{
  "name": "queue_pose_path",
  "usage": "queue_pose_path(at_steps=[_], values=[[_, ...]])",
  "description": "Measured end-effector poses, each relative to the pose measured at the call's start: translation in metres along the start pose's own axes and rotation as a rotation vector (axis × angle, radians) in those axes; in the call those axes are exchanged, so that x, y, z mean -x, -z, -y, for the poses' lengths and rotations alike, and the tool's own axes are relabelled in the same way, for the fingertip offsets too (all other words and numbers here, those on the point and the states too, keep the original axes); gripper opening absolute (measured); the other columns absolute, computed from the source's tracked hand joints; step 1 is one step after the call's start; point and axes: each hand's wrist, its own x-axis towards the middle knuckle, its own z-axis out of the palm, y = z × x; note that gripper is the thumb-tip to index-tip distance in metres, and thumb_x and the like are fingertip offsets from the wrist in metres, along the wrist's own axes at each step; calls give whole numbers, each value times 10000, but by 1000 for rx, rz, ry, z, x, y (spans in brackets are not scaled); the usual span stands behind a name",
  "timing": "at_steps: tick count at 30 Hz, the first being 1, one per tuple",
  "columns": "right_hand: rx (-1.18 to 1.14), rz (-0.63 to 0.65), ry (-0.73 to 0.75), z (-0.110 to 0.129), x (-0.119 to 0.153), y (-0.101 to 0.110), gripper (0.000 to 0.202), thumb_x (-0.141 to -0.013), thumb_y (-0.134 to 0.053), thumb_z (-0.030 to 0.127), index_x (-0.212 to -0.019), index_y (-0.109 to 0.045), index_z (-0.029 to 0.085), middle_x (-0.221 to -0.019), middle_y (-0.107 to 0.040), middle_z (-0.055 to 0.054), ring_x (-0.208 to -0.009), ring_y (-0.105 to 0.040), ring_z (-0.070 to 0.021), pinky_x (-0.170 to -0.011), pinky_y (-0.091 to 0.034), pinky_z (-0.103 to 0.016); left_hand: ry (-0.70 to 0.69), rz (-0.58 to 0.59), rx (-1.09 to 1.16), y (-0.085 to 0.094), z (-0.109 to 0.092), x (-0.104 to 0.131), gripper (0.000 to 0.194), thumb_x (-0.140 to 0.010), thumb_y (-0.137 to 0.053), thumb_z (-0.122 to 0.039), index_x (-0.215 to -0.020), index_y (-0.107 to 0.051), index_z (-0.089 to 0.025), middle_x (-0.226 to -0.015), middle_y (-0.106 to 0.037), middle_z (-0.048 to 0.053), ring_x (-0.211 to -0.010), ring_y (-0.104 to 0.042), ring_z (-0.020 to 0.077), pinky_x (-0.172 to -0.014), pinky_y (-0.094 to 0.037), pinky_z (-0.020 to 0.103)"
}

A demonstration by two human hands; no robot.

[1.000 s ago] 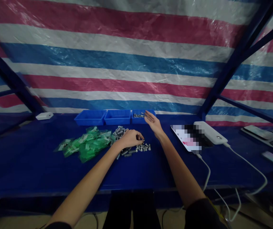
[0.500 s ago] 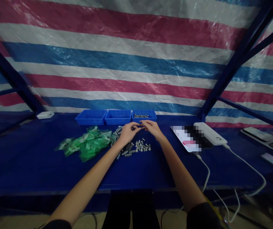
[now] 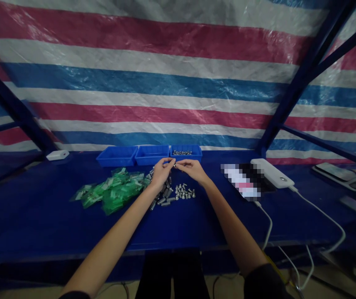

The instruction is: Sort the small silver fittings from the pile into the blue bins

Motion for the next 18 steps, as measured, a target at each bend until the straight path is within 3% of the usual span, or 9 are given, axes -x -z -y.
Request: queue_pose_path(at_steps=[4, 10, 18], values=[[-56, -34, -12, 3, -1, 0, 289, -644, -693, 380, -819, -706, 151, -782, -708, -57, -760, -647, -173, -746, -484, -306, -2, 37, -10, -2, -1, 2, 408, -665, -633, -524, -824, -609, -149, -582, -609, -3, -499, -479, 95, -505, -338, 217], [-64, -144, -32, 7, -2, 2, 286, -665, -672, 358, -869, -701, 161, -861, -703, -52, -798, -630, -164, -726, -478, -277, -49, 189, -103, -2, 2, 3, 356, -713, -587, -484, -801, -648, -145, -736, -668, 46, -614, -537, 122, -554, -376, 223], [-51, -156, -65, 12, 0, 0, 217, -665, -657, 310, -825, -698, 169, -825, -702, -39, -789, -626, -163, -726, -478, -281, -66, 177, -142, 0, 6, 2, 356, -723, -575, -467, -873, -688, -164, -789, -673, 34, -621, -542, 127, -568, -399, 232]])
